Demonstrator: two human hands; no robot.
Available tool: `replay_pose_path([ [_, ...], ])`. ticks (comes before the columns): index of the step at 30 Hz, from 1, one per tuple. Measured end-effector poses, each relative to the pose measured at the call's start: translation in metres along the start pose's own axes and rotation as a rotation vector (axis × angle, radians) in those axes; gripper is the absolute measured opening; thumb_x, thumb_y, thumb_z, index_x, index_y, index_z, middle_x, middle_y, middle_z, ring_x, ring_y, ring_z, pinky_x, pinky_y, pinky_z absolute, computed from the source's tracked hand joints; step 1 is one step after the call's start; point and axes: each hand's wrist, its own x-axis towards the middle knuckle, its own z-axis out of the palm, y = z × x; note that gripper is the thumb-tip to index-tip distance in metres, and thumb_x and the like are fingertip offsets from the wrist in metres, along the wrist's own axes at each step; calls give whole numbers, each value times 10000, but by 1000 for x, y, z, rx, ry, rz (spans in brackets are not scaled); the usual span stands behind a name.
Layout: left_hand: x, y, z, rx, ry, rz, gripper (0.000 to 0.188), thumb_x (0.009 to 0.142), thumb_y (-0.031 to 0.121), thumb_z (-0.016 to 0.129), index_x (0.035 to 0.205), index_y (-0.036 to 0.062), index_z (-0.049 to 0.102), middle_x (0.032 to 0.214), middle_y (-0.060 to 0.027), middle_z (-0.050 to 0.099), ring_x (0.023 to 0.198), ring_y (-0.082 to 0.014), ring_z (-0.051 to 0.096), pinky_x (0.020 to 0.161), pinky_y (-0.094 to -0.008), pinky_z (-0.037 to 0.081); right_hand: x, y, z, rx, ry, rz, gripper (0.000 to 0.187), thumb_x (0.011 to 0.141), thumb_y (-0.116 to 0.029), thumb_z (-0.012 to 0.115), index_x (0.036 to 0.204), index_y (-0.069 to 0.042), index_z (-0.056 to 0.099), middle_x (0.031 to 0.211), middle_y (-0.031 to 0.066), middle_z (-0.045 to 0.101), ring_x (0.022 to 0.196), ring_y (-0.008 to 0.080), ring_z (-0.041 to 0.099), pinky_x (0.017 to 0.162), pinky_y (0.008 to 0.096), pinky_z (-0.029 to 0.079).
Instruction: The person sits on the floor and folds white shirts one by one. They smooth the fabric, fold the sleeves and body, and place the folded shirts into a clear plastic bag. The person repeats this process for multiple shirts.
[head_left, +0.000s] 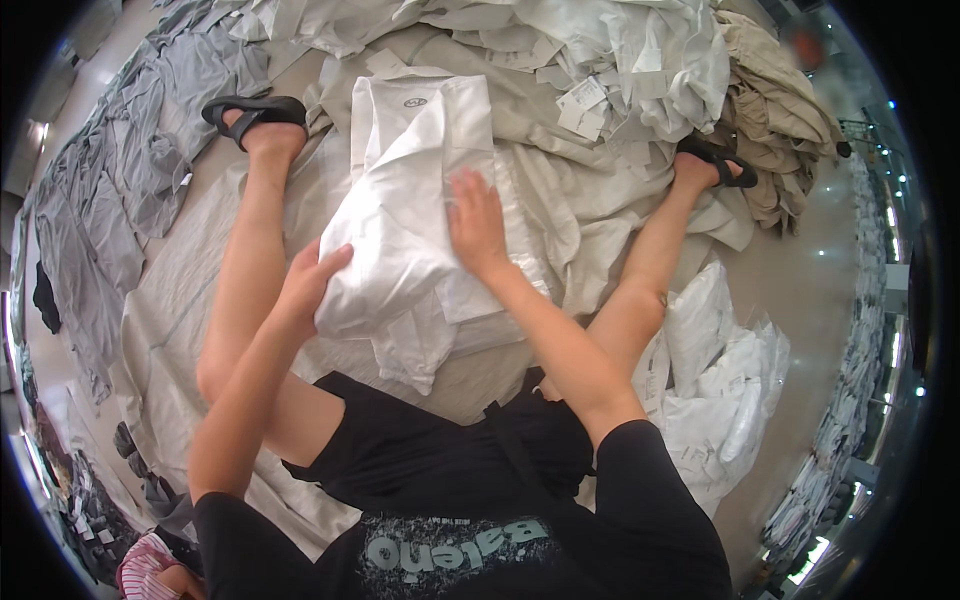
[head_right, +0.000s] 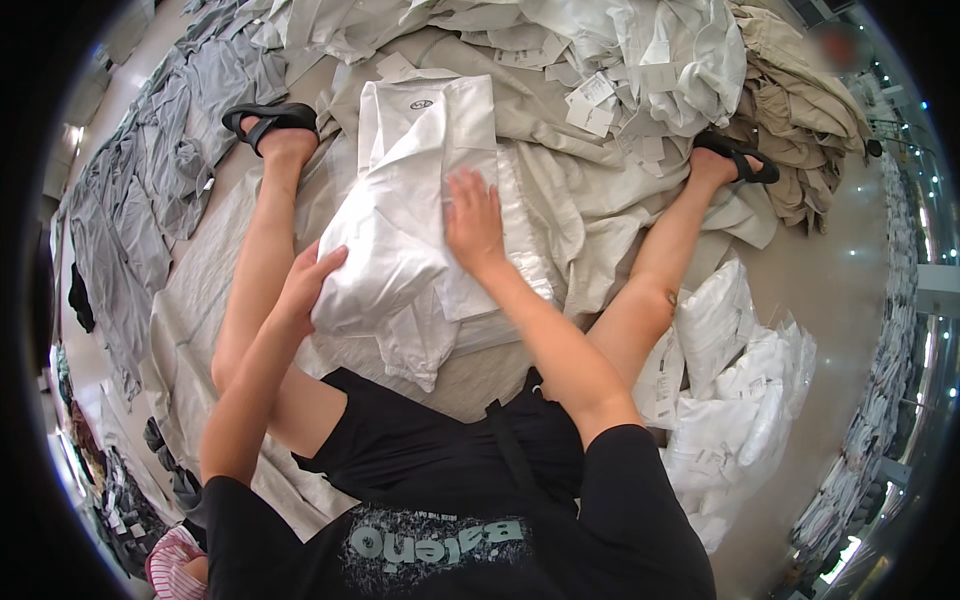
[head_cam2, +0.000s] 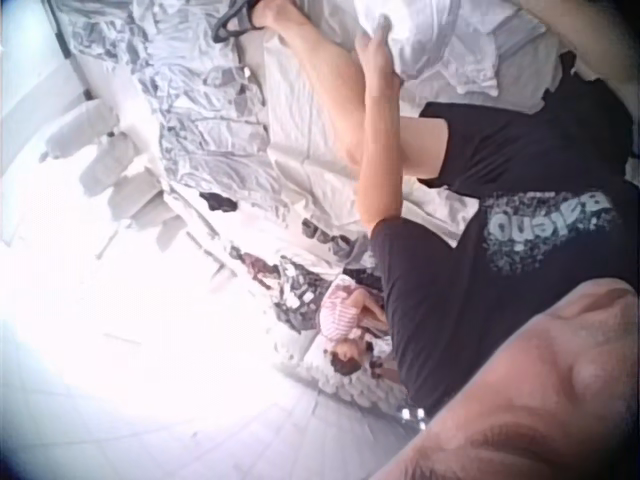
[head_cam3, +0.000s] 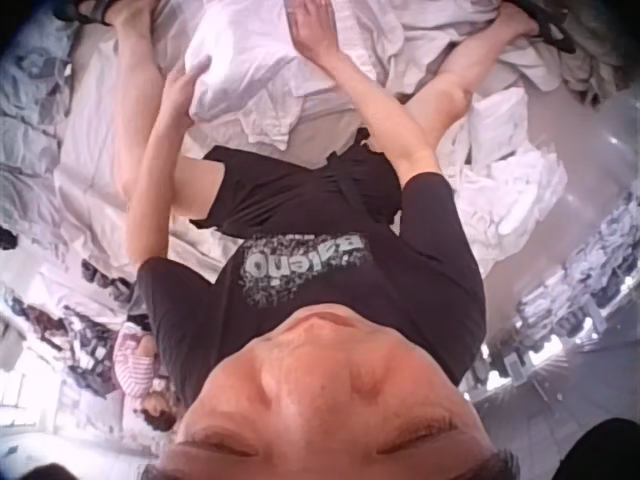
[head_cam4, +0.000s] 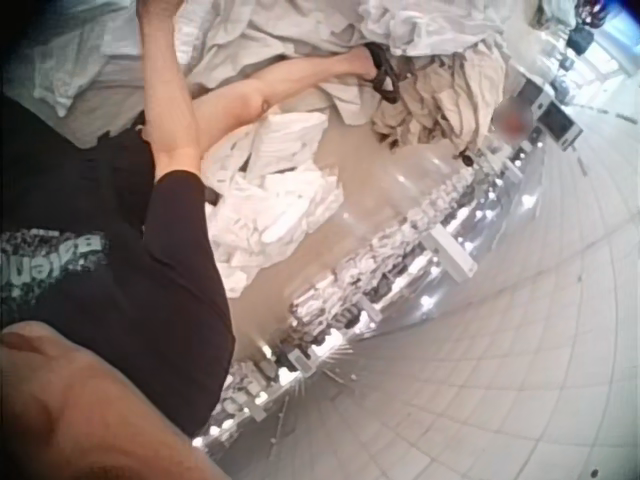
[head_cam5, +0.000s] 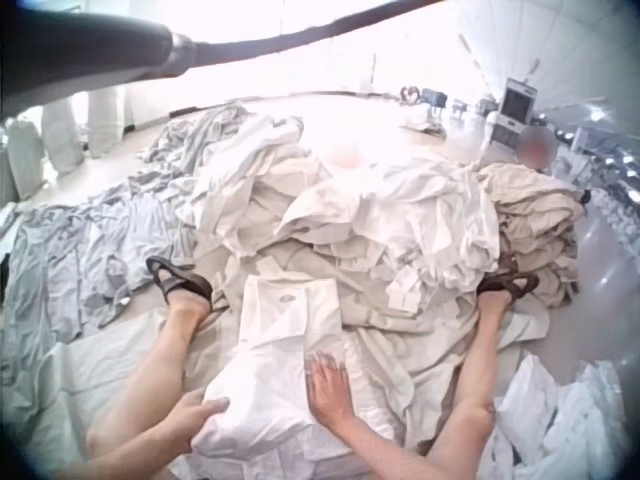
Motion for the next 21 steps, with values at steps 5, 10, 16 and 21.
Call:
replay_pose_path([
  [5, -53, -76, 38, -157, -51, -216, 562, 1106, 311, 662, 1528, -27, 506, 1387, -157, 677, 1184, -251, 701, 997, -410, 603, -46, 7, 63, -65, -173, -160, 771, 964, -400, 703, 1603, -28, 485, 1657, 235, 438, 1609, 360, 296, 1301, 583, 236],
  [10, -60, -116, 56, -295, -22, -301, 630, 1055, 351, 737, 1471, -81, 548, 1371, -185, 687, 1224, -290, 691, 1030, -422, 562, -18, 26, 29, 1205, -294, 554, 607, 1066, -454, 611, 1462, 6, 618, 1385, 148, 684, 1270, 240, 637, 1082, 438, 512],
  [16, -54, -141, 65, 147, -20, -114, 429, 991, 298, 794, 1240, -48, 738, 1110, -120, 789, 1023, -239, 743, 900, -402, 584, 49, 26, -31, 1474, -146, 895, 553, 1068, -446, 666, 1364, 22, 681, 1200, 69, 757, 973, 181, 717, 845, 351, 587],
  [21, -17, -172, 92, 576, 135, 169, 433, 906, 259, 732, 1103, -126, 712, 1021, -352, 738, 989, -490, 737, 856, -497, 563, 46, 51, -43, 403, 178, 515, 520, 1027, -422, 738, 1366, -31, 693, 1100, 74, 720, 934, 211, 694, 821, 373, 563],
])
